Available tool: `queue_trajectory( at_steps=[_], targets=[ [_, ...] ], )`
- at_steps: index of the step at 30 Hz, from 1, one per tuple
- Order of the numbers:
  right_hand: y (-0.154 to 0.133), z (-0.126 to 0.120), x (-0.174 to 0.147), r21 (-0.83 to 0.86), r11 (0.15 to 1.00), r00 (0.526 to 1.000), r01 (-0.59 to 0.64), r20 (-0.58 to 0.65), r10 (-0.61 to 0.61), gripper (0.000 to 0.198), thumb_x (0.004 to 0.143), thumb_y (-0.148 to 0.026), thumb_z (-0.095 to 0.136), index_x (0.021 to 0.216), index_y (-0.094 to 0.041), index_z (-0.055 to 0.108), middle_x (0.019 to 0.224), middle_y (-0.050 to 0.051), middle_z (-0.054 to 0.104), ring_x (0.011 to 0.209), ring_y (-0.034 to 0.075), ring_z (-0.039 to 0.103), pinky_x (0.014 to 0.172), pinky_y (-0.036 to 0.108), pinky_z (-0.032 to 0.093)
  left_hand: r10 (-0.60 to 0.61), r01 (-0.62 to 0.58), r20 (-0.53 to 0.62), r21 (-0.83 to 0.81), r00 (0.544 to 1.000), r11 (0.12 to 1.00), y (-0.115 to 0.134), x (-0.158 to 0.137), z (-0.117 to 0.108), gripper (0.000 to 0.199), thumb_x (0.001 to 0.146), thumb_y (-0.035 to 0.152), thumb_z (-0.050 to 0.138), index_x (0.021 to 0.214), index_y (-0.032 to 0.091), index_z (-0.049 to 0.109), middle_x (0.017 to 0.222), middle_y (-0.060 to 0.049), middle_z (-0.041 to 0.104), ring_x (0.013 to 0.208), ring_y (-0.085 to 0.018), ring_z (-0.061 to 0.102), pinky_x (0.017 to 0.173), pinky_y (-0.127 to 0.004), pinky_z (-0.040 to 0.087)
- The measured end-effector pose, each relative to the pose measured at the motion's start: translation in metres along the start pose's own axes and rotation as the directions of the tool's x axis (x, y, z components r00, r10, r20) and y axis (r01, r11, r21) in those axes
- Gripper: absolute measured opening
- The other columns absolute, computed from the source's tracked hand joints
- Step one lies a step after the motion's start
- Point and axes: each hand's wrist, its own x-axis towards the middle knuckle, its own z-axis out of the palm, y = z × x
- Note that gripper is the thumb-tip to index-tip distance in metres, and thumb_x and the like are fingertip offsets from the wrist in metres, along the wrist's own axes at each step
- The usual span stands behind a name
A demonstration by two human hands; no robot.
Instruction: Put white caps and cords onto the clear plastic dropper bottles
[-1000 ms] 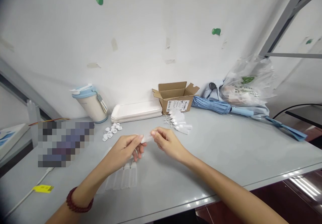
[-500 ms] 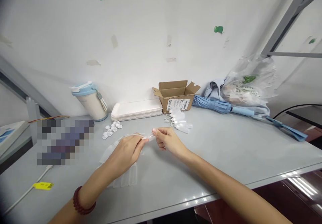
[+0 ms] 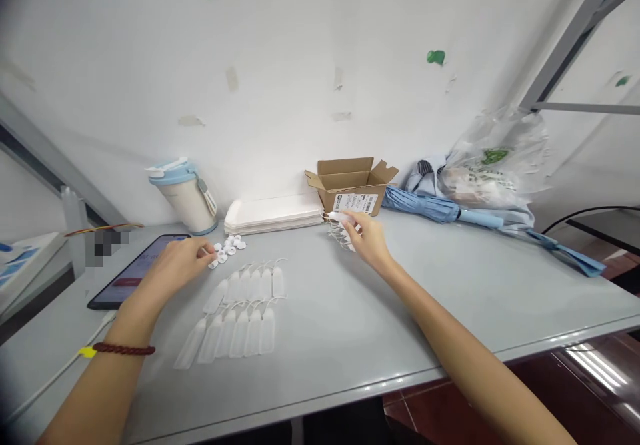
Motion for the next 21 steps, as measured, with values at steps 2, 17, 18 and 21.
queue_trajectory(
  at_steps=[2,17,18,21],
  targets=[
    [0.014,-0.001,0.005,-0.132,0.988,0.996,0.079,-0.022,-0.083,0.035,0.085,-0.034,0.046,0.107,-0.015,0.066,0.092,0.011,0.068,0.083,0.024,0.058,0.073,0.037,0.046,-0.025,0.024,0.017,0.026,1.0,0.999,-0.005,0.001,0.004,0.017,0.076,0.024,0.049,0.082,0.018,0.064,0.085,-0.015,0.069,0.083,-0.034,0.061,0.062,-0.034,0.038],
    [0.052,0.003,0.017,-0.284,0.942,0.983,0.177,0.015,-0.18,0.031,0.083,-0.019,0.043,0.103,-0.015,0.067,0.102,0.012,0.069,0.092,0.027,0.059,0.085,0.044,0.04,0.054,-0.053,0.011,-0.035,0.999,0.998,-0.004,0.005,0.019,0.026,0.07,0.017,0.047,0.09,0.016,0.064,0.077,-0.012,0.068,0.079,-0.032,0.062,0.065,-0.035,0.042],
    [0.054,0.003,0.018,-0.287,0.941,0.983,0.18,0.01,-0.185,0.031,0.084,-0.017,0.042,0.104,-0.014,0.066,0.105,0.013,0.068,0.095,0.027,0.058,0.085,0.044,0.04,0.037,-0.037,0.008,-0.043,0.999,0.998,-0.003,0.005,0.018,0.028,0.07,0.019,0.047,0.093,0.016,0.063,0.079,-0.013,0.068,0.082,-0.034,0.062,0.066,-0.036,0.042],
    [0.054,0.0,0.021,-0.296,0.938,0.981,0.18,-0.02,-0.194,0.033,0.085,-0.016,0.039,0.106,-0.015,0.065,0.113,0.014,0.064,0.102,0.027,0.054,0.087,0.045,0.039,-0.005,0.004,-0.009,-0.092,1.0,0.996,0.003,0.005,0.013,0.033,0.071,0.023,0.05,0.099,0.014,0.063,0.087,-0.016,0.068,0.088,-0.037,0.062,0.069,-0.038,0.042]
  ],
)
